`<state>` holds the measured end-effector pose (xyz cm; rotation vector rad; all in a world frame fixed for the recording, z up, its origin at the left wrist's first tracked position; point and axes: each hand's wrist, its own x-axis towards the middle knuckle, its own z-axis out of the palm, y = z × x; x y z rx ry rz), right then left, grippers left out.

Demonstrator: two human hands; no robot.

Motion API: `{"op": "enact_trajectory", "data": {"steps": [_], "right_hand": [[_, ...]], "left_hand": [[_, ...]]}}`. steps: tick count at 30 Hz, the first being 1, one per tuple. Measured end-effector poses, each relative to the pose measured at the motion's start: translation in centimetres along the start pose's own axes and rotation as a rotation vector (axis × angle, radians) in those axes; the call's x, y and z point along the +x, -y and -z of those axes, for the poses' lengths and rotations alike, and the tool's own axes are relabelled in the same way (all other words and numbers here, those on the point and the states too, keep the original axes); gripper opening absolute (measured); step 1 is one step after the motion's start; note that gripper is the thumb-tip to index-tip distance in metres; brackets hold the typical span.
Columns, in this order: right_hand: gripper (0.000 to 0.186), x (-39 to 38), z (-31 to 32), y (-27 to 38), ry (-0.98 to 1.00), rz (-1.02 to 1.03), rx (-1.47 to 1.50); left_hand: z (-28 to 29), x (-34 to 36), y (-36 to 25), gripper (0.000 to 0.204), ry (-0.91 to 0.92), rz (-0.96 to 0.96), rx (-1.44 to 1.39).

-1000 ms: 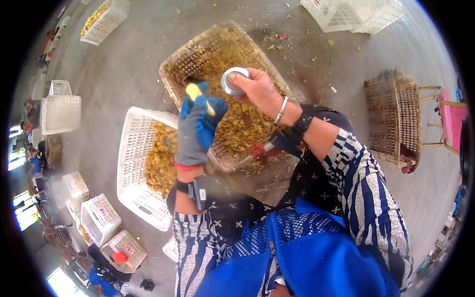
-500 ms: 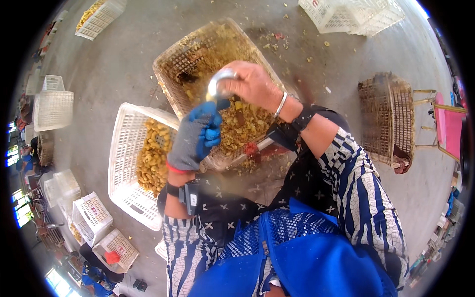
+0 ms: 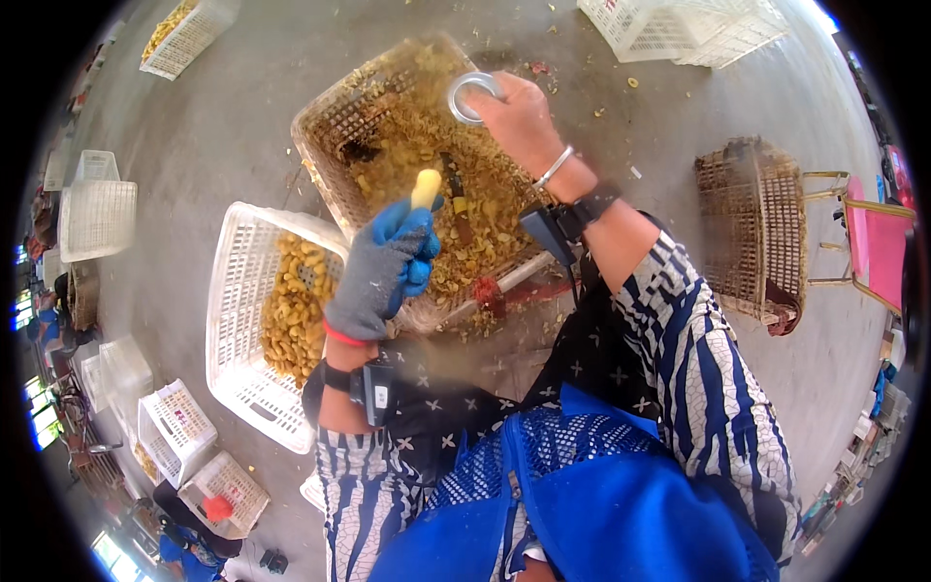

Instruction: The person is peeling cashews by hand using a small metal ring tool, picking them from one basket and placing processed ones into another while sitting.

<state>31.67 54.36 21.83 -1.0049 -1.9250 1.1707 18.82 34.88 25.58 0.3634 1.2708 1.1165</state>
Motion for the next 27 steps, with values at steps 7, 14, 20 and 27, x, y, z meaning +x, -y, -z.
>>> {"op": "enact_trajectory", "data": {"steps": [7,14,20,27], "right_hand": [[0.016,-3.5,-2.7,0.8,0.272,-0.155,0.349],[0.021,-2.0,-1.4,1.4,0.127,-0.275,0.395],[0.018,-4.4,-2.9,0.8,0.183,0.221,0.23],[0.019,-1.1,-0.1,-0.3,0.051,0.064,0.062]], "left_hand": [[-0.3,0.5,0.2,0.046,-0.078,-0.008,0.018],[-0.5,1.0,0.5,0.045,-0.1,-0.125,0.126],[0.7,1.1,1.4,0.039,-0.093,-0.076,-0.13],[0.0,0.6,0.4,0.043,-0.134,-0.127,0.129]]}}
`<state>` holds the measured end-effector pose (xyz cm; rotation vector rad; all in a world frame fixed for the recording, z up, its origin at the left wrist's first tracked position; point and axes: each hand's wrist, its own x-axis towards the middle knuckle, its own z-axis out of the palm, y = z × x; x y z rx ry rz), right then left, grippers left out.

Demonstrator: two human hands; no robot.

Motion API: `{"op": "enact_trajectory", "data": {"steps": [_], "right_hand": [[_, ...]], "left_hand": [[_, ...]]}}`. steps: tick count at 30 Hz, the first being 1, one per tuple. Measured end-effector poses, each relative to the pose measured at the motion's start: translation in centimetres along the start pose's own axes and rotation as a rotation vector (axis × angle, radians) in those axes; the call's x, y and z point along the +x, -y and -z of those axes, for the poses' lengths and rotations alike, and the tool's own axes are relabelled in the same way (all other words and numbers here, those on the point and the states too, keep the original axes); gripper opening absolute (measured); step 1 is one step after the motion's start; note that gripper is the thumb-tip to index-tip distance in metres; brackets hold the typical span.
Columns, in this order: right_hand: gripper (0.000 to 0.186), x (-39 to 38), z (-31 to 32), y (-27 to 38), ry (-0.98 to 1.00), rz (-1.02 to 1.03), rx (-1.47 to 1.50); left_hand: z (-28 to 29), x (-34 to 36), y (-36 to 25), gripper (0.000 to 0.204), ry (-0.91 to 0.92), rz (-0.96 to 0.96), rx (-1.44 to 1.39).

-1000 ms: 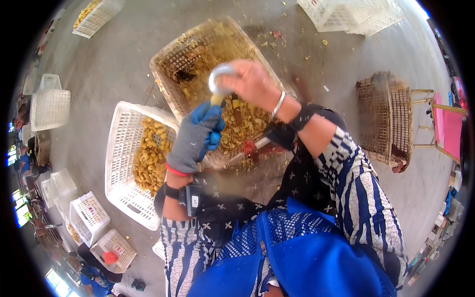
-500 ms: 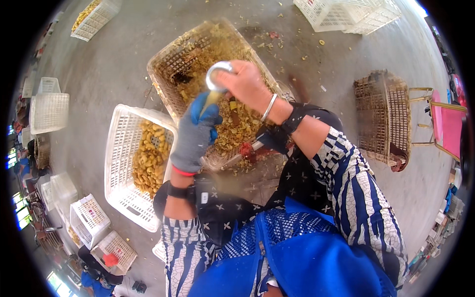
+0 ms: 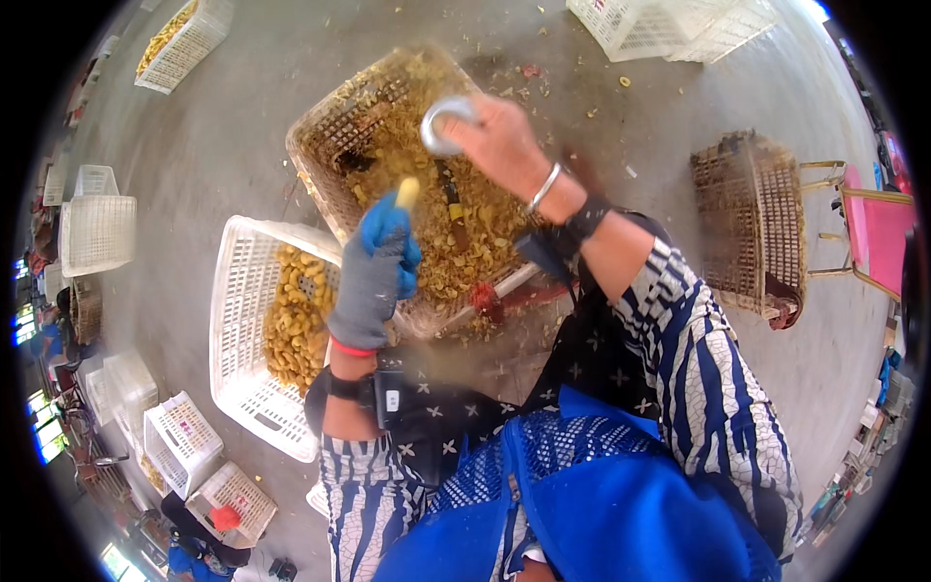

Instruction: The person is peeling cashews by hand using a small metal ring tool, picking them from one basket and placing processed ones into another while sitting.

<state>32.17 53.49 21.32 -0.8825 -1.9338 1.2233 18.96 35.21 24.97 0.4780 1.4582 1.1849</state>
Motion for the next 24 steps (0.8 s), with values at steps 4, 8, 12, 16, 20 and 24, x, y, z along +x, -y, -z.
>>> {"op": "enact_trajectory", "data": {"steps": [4,8,12,16,20,24], "right_hand": [[0.02,-2.0,-2.2,0.2,0.155,-0.012,0.191],[0.025,1.6,0.5,-0.3,0.013,-0.22,-0.066],[0.022,-0.6,-1.6,0.3,0.15,-0.182,0.414],[0.02,-1.7,-2.6,1.7,0.201,-0.326,0.484],[0.019,-0.8,-3.0,1.1,0.137,-0.266,0.37],[0.019,-2.5,-3.5,1.7,0.161,0.023,0.278]], "left_hand": [[-0.5,0.1,0.5,0.044,-0.037,-0.035,0.158],[0.1,-0.6,-0.1,0.042,0.015,0.077,-0.171],[1.7,0.7,0.7,0.042,0.27,0.185,-0.544],[0.1,0.8,0.6,0.039,0.033,0.162,-0.286],[0.1,-0.1,0.1,0.036,-0.052,0.045,-0.202],[0.7,0.1,0.7,0.037,-0.01,-0.011,-0.203]]}}
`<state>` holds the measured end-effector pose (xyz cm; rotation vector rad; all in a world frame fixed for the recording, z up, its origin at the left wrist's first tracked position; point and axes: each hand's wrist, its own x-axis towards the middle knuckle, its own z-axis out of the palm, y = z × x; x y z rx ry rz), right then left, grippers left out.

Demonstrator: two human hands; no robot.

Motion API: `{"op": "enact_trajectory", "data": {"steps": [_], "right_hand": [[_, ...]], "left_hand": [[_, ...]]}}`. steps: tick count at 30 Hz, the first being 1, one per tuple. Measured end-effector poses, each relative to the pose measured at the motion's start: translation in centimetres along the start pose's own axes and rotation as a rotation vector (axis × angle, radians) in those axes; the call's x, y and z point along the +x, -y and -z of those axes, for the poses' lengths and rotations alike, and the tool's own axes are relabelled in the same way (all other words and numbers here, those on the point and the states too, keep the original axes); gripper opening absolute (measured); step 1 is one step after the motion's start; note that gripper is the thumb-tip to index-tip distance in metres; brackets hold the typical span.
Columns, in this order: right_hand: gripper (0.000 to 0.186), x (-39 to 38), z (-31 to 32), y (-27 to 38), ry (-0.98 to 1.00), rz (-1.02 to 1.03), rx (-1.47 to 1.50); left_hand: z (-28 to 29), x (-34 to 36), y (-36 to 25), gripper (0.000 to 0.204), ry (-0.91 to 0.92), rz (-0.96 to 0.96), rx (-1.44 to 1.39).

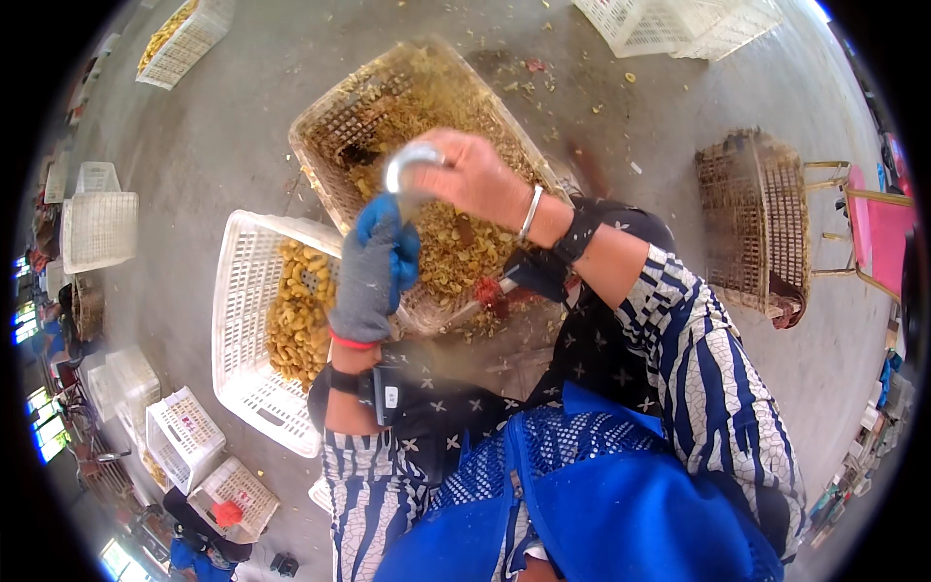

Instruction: The person is peeling cashews by hand using a small metal ring tool, picking them from one basket and placing processed ones into another while sitting.

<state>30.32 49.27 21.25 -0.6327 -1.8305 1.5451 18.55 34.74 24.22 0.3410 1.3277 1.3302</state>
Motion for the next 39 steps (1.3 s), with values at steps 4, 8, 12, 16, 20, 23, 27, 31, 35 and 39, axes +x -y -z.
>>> {"op": "enact_trajectory", "data": {"steps": [4,8,12,16,20,23,27,31,35,39], "right_hand": [[0.016,1.4,3.0,-0.5,-0.06,-0.253,-0.166],[0.017,2.2,4.3,-0.4,-0.06,-0.196,-0.13],[0.017,-0.3,-0.2,0.3,0.103,-0.181,-0.005],[0.025,3.3,4.3,-1.8,-0.212,-0.078,-0.56],[0.017,1.2,1.7,-0.2,-0.109,-0.069,0.076],[0.017,-0.7,-0.5,-0.8,-0.069,0.249,-0.122],[0.014,3.4,3.8,-1.3,-0.232,-0.185,-0.316],[0.012,1.3,1.9,0.6,-0.018,-0.2,0.186],[0.017,0.7,0.5,1.0,0.073,-0.236,0.238],[0.02,1.2,0.3,0.2,0.035,-0.249,0.06]], "left_hand": [[-0.1,-0.6,-0.1,0.04,-0.024,0.004,0.091],[-0.3,-0.2,-0.3,0.042,-0.035,-0.066,0.188],[0.0,-0.7,0.0,0.038,-0.058,-0.046,0.313],[-1.2,-1.2,-0.8,0.036,-0.031,-0.065,0.278],[-0.4,-0.4,-0.5,0.036,-0.057,-0.065,0.145],[-0.4,-0.4,-0.4,0.037,-0.054,0.014,-0.054],[-0.3,-1.2,-0.7,0.038,0.091,0.024,-0.281],[0.0,-0.4,-0.7,0.034,-0.032,0.059,-0.204],[-0.4,-0.4,-0.5,0.033,-0.05,0.09,-0.16],[-1.1,-0.3,-0.6,0.031,-0.042,0.028,0.006]]}}
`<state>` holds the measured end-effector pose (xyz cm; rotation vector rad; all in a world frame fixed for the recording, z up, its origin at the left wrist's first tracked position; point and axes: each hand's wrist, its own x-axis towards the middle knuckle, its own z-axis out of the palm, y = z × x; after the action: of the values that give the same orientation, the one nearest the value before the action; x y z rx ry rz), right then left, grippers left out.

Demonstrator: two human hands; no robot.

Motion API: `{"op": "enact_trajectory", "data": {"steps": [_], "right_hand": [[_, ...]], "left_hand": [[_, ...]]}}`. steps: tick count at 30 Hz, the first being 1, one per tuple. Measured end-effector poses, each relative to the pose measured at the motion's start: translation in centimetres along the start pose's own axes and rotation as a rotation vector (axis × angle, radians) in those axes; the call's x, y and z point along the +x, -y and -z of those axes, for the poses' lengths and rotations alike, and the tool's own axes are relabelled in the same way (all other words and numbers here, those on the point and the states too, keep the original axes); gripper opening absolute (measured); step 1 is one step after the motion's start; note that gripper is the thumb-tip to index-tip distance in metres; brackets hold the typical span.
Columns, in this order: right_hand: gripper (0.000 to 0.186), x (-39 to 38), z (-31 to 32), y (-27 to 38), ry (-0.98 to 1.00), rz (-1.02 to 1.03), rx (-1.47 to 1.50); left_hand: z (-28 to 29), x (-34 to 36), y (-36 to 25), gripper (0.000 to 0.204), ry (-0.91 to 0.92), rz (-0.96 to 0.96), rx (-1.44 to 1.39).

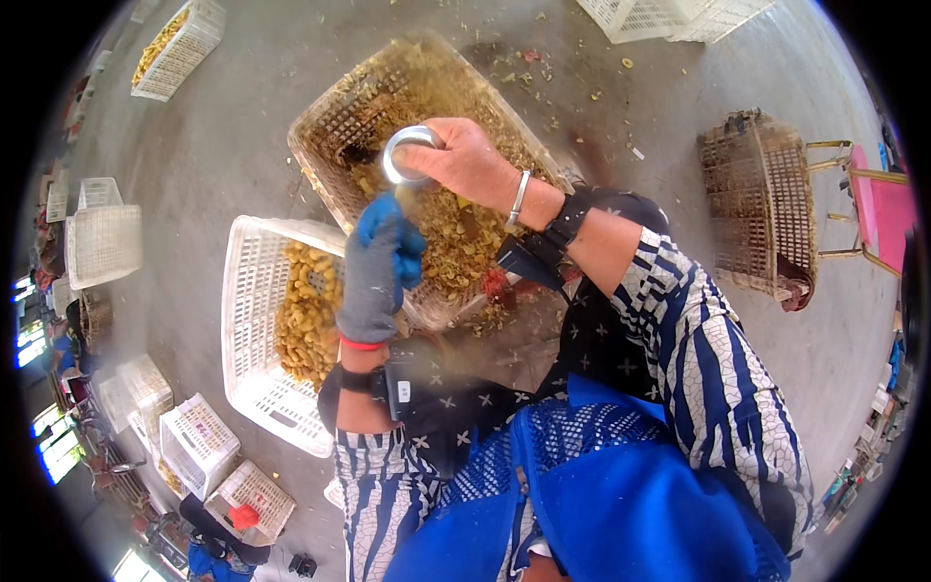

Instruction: The person is peeling cashews by hand using a small metal ring tool, picking them from one basket and placing processed ones into another while sitting.

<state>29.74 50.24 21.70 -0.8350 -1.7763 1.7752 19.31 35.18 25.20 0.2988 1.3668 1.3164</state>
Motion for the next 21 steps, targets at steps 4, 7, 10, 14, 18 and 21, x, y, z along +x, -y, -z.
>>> {"op": "enact_trajectory", "data": {"steps": [4,7,10,14,18,21], "right_hand": [[0.019,0.6,0.5,0.3,-0.151,-0.015,0.152],[0.018,-0.3,-1.4,-0.9,-0.173,0.545,-0.192],[0.02,-0.8,-0.1,-0.6,-0.034,0.095,-0.187],[0.019,0.9,1.9,0.3,-0.198,0.09,-0.196],[0.025,-0.8,-1.7,-2.1,-0.197,0.457,-0.208],[0.02,1.3,2.2,-1.2,-0.258,0.122,-0.234]], "left_hand": [[1.0,0.1,-0.3,0.031,0.062,0.03,-0.213],[0.6,0.7,0.6,0.035,-0.083,0.023,-0.121],[-0.1,0.2,0.3,0.033,-0.089,-0.015,-0.008],[0.5,0.2,0.2,0.032,-0.01,-0.104,0.0],[1.0,0.8,1.0,0.04,-0.06,-0.07,-0.005],[0.9,0.4,0.9,0.046,0.166,-0.003,-0.272]]}}
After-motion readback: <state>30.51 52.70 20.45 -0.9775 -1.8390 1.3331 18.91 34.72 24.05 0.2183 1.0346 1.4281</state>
